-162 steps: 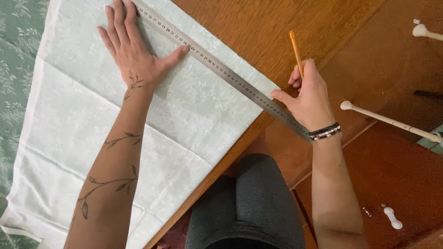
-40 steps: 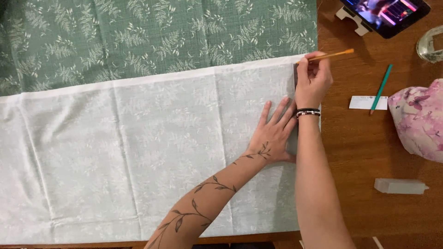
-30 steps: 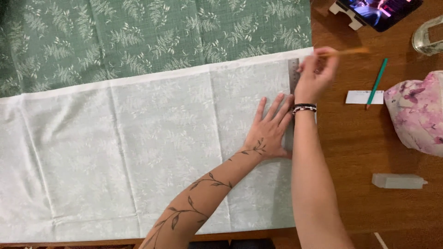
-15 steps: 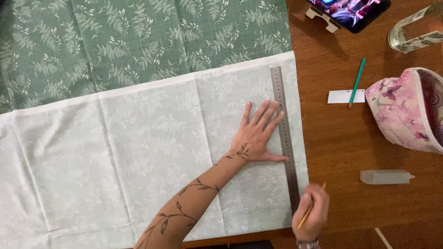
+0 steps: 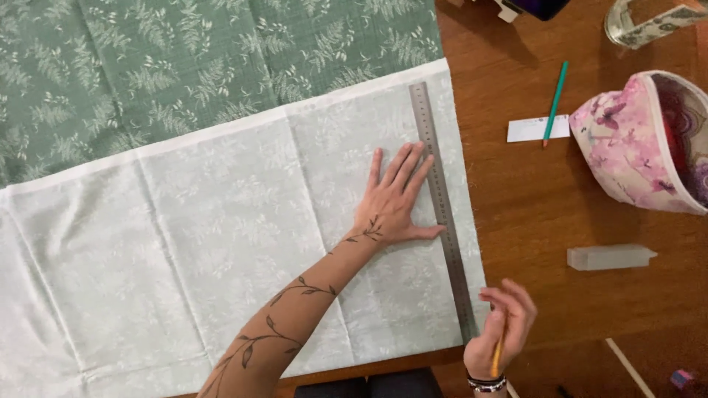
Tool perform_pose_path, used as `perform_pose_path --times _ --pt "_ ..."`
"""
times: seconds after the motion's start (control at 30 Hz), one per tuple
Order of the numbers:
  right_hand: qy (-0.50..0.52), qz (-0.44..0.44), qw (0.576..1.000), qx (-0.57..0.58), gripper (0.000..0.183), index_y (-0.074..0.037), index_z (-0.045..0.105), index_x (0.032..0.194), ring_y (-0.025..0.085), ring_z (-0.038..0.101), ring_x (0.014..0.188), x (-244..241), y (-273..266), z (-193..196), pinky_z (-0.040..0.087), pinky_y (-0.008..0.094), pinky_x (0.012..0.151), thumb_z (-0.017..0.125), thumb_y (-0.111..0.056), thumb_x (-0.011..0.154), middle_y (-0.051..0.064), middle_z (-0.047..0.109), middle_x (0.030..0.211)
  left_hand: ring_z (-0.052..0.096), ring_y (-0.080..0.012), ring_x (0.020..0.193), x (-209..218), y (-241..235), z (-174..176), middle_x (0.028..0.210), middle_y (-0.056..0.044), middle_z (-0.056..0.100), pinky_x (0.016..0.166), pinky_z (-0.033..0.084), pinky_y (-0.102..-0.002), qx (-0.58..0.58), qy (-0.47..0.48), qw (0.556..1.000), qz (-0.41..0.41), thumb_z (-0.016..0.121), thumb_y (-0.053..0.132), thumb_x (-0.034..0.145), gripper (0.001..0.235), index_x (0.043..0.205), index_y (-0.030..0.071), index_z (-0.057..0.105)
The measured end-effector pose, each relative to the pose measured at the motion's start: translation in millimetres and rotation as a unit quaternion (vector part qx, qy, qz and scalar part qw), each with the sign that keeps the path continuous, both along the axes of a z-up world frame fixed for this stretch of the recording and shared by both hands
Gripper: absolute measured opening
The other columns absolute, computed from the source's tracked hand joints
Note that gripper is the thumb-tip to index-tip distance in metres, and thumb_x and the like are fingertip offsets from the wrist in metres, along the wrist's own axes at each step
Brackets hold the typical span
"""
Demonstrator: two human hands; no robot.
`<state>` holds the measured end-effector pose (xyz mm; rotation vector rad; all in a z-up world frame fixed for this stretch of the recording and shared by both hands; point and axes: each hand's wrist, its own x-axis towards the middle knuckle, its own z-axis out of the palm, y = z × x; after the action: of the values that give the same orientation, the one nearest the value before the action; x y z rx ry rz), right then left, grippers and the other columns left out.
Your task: The person measures and marks a white fabric laid on a wooden table using a metal ruler and a pencil. They align the ruler along the edges and draw straight lines to mark measurements on the fabric.
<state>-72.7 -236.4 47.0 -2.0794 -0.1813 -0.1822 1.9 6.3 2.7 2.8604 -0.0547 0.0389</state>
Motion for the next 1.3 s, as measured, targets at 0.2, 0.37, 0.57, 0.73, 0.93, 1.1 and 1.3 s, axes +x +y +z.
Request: perform_pose_path --times 0.2,0.37,0.57,0.73,0.93,1.1,1.3 --pt "0.007 -0.008 0.982 0.188 0.016 -0.003 0.053 0.118 0.019 0.061 0.095 56.8 6.6 -19.4 0.059 0.026 0.084 0.052 0.003 0.103 0.012 0.058 0.113 0.018 -0.0277 0.157 -0.5 -0.5 4.5 0.168 -0.012 0.020 0.128 0.008 -0.060 -0.035 -0.009 0.999 0.011 0.056 0.084 0.087 0.108 0.160 0.010 0.026" --pt "-0.042 -0.060 0.977 0.200 0.014 -0.001 0.045 0.117 0.017 0.061 0.088 140.9 29.2 -22.8 0.054 0.029 0.076 0.055 -0.008 0.109 0.015 0.055 0.109 0.024 -0.0340 0.153 17.2 -22.5 8.1 0.160 -0.015 0.031 0.121 0.004 -0.071 -0.134 -0.039 0.989 0.056 0.063 0.060 0.088 0.074 0.145 0.016 0.047" --pt "-0.080 -0.015 0.971 0.225 0.009 -0.007 0.040 0.108 0.017 0.059 0.085 227.8 44.4 -58.1 0.056 0.030 0.075 0.049 -0.005 0.107 0.015 0.055 0.107 0.037 -0.0304 0.147 89.9 -56.6 -3.2 0.150 -0.010 0.047 0.122 0.016 -0.068 -0.159 -0.148 0.975 -0.041 0.063 0.039 0.095 0.042 0.130 0.015 0.061" --pt "-0.115 -0.043 0.981 0.149 0.014 -0.003 0.045 0.100 0.021 0.061 0.085 244.9 42.3 -75.3 0.052 0.031 0.073 0.058 0.003 0.100 0.015 0.054 0.095 0.045 -0.0260 0.142 133.3 -74.9 -27.2 0.146 -0.013 0.052 0.125 0.017 -0.063 -0.112 -0.184 0.970 -0.113 0.056 0.032 0.095 0.050 0.138 0.007 0.056" --pt "-0.082 -0.058 0.993 0.060 0.011 0.001 0.054 0.096 0.024 0.068 0.079 243.8 37.8 -73.6 0.056 0.031 0.067 0.062 0.008 0.097 0.019 0.062 0.094 0.058 -0.0298 0.129 138.1 -73.1 -39.6 0.129 -0.016 0.063 0.124 0.027 -0.055 -0.140 -0.192 0.963 -0.130 0.057 0.013 0.087 0.045 0.130 -0.002 0.062" --pt "-0.079 -0.054 0.995 0.025 0.012 0.001 0.054 0.096 0.025 0.067 0.083 243.1 36.7 -72.5 0.055 0.032 0.068 0.063 0.010 0.097 0.019 0.062 0.096 0.055 -0.0296 0.132 136.5 -71.2 -32.7 0.131 -0.016 0.063 0.122 0.026 -0.061 -0.137 -0.183 0.967 -0.114 0.054 0.011 0.090 0.044 0.131 0.000 0.062" --pt "-0.098 -0.045 0.994 -0.012 0.010 0.004 0.057 0.095 0.028 0.064 0.088 238.9 36.8 -70.1 0.055 0.035 0.075 0.063 0.012 0.096 0.021 0.061 0.096 0.051 -0.0284 0.137 131.4 -68.1 -14.0 0.137 -0.016 0.060 0.123 0.019 -0.067 -0.128 -0.140 0.977 -0.102 0.055 0.010 0.088 0.050 0.137 -0.001 0.059"
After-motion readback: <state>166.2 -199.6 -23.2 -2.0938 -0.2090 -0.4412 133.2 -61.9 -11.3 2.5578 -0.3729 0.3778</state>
